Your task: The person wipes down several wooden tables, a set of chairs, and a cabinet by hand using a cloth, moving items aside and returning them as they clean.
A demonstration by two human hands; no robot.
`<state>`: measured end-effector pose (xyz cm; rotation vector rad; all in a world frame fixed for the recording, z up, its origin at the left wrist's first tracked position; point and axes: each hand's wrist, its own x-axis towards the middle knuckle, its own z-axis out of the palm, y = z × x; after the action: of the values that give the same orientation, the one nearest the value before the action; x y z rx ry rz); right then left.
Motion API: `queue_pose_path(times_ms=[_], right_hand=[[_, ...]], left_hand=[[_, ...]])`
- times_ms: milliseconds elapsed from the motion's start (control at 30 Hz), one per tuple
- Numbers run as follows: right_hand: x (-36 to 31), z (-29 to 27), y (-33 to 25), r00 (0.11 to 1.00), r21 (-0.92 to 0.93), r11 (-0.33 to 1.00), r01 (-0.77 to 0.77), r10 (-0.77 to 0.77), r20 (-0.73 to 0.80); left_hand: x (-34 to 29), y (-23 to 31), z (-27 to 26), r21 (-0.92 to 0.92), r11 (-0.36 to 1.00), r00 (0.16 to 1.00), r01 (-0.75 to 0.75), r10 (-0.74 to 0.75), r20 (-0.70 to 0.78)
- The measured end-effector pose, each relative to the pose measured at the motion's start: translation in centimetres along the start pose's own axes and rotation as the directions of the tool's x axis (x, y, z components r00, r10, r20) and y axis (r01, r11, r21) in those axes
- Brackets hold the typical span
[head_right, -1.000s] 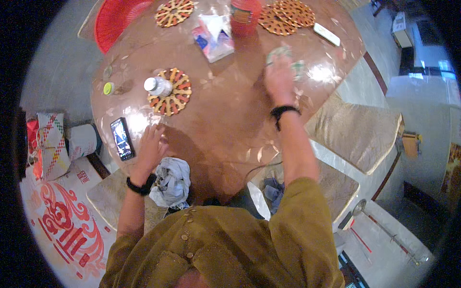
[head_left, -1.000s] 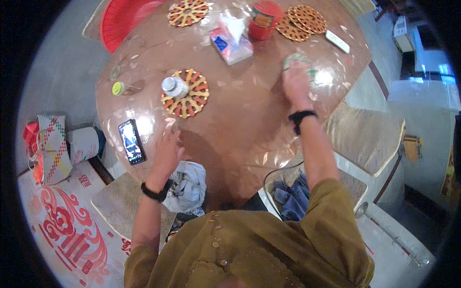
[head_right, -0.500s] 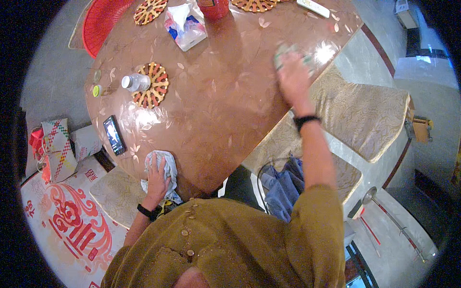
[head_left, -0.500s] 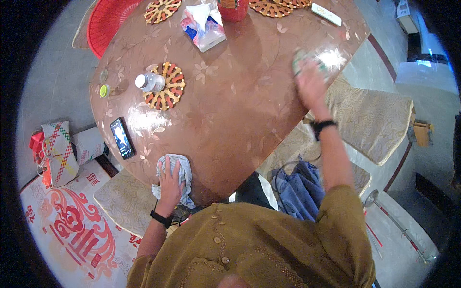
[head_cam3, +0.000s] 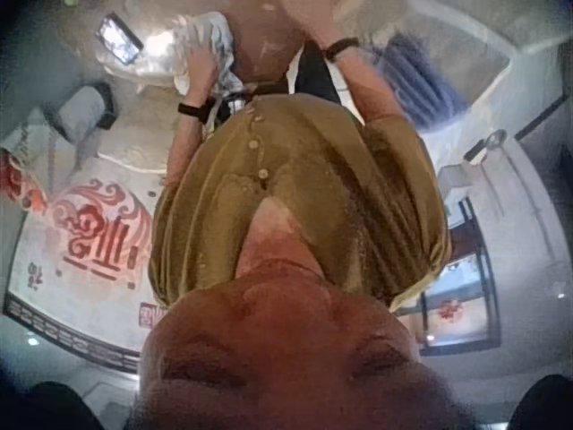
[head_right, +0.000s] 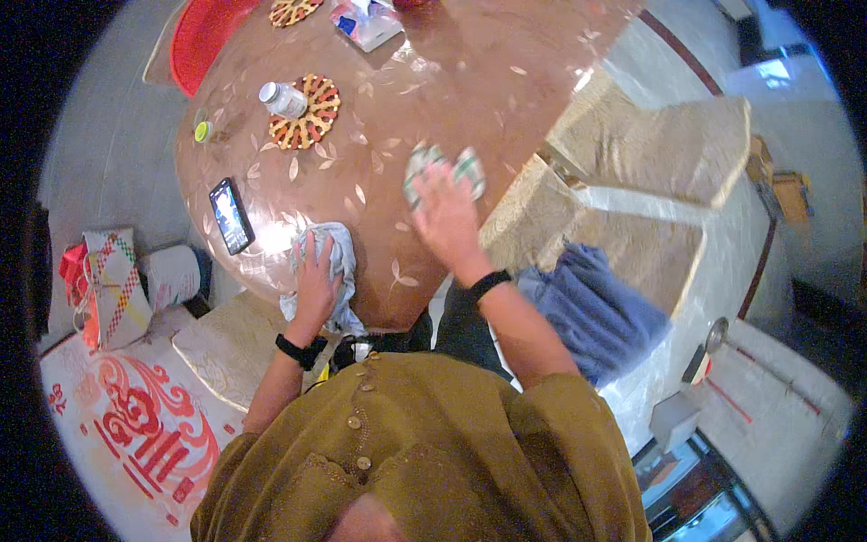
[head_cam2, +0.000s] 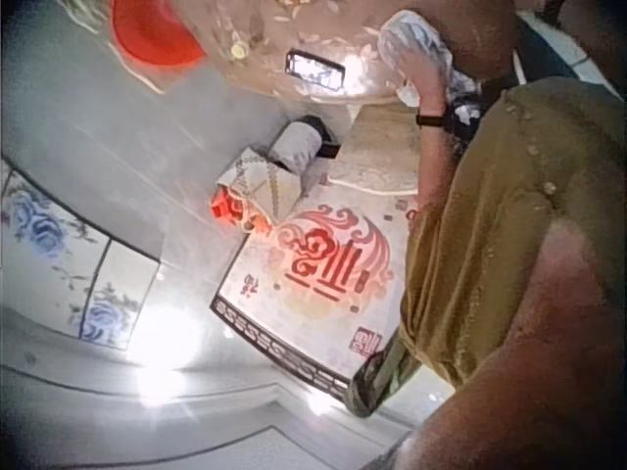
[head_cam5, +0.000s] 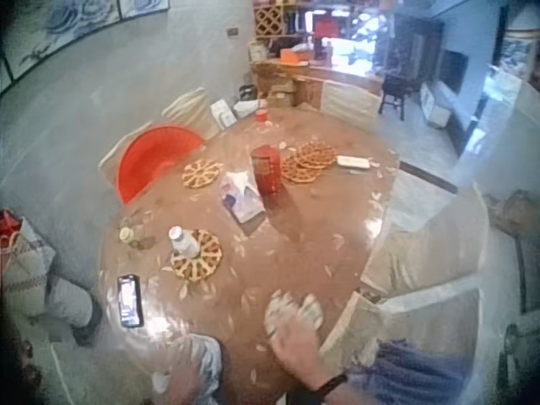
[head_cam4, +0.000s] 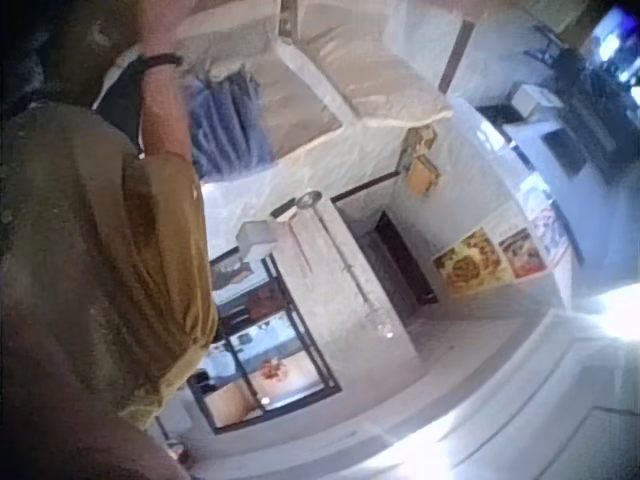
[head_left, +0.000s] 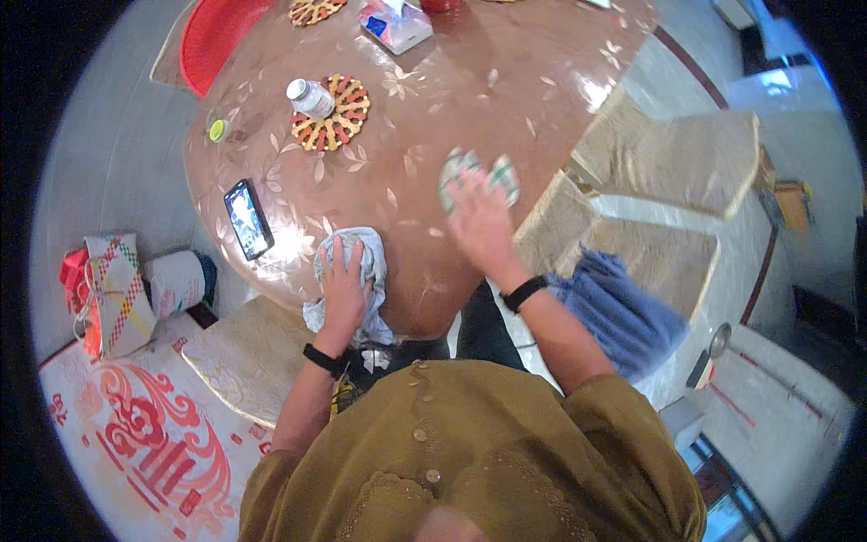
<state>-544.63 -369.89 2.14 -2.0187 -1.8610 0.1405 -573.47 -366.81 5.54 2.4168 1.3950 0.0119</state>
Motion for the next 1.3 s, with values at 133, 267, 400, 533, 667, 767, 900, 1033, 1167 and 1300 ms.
queue_pose_path(times_ms=[133,267,400,533,667,767,900,1033,1167,1300], right_hand=[[-9.7,1.7,-8.9,0.985,0.154,0.979,0.134,-0.148,0.088],[-15.6,1.7,-13.7,0.957,0.406,0.873,0.271,-0.291,-0.013],[-20.3,0.6,-14.7,0.908,0.604,0.780,0.163,-0.359,0.218],[-29.3,-1.1,-12.9,0.939,0.436,0.883,-0.172,0.013,0.344],[-41.3,-1.5,-8.7,0.846,0.382,0.757,-0.531,0.449,0.287],[-52.8,-3.1,-7.3,0.666,0.356,0.578,-0.734,0.714,0.215],[-66.8,-3.2,-8.8,0.440,0.426,0.361,-0.830,0.892,0.101],[-79.1,-3.7,-13.3,0.236,0.471,0.180,-0.863,0.970,0.061],[-95.3,3.4,-19.9,-0.007,0.348,-0.049,-0.936,0.993,0.119],[-104.0,3.4,-27.2,-0.360,0.173,-0.390,-0.904,0.915,0.183]], left_hand=[[0.2,-1.2,0.5,0.075,0.981,0.982,-0.179,0.183,-0.055],[-0.9,-4.4,1.5,-0.098,0.973,0.973,-0.209,0.196,-0.121],[-1.7,-4.1,1.1,-0.024,0.943,0.943,-0.332,0.331,-0.031],[-5.4,-3.5,3.2,-0.020,0.848,0.848,-0.530,0.530,0.006],[-10.2,-1.8,4.0,-0.123,0.789,0.777,-0.602,0.614,0.139],[-12.7,0.9,7.0,-0.342,0.634,0.612,-0.694,0.769,0.183],[-18.7,12.6,6.7,-0.482,0.568,0.416,-0.667,0.821,0.391],[-24.0,21.6,10.0,-0.545,0.526,0.397,-0.654,0.851,0.344],[-29.8,31.9,12.3,-0.540,0.528,0.360,-0.655,0.847,0.392],[-33.9,41.8,14.2,-0.599,0.433,0.199,-0.674,0.887,0.417]])
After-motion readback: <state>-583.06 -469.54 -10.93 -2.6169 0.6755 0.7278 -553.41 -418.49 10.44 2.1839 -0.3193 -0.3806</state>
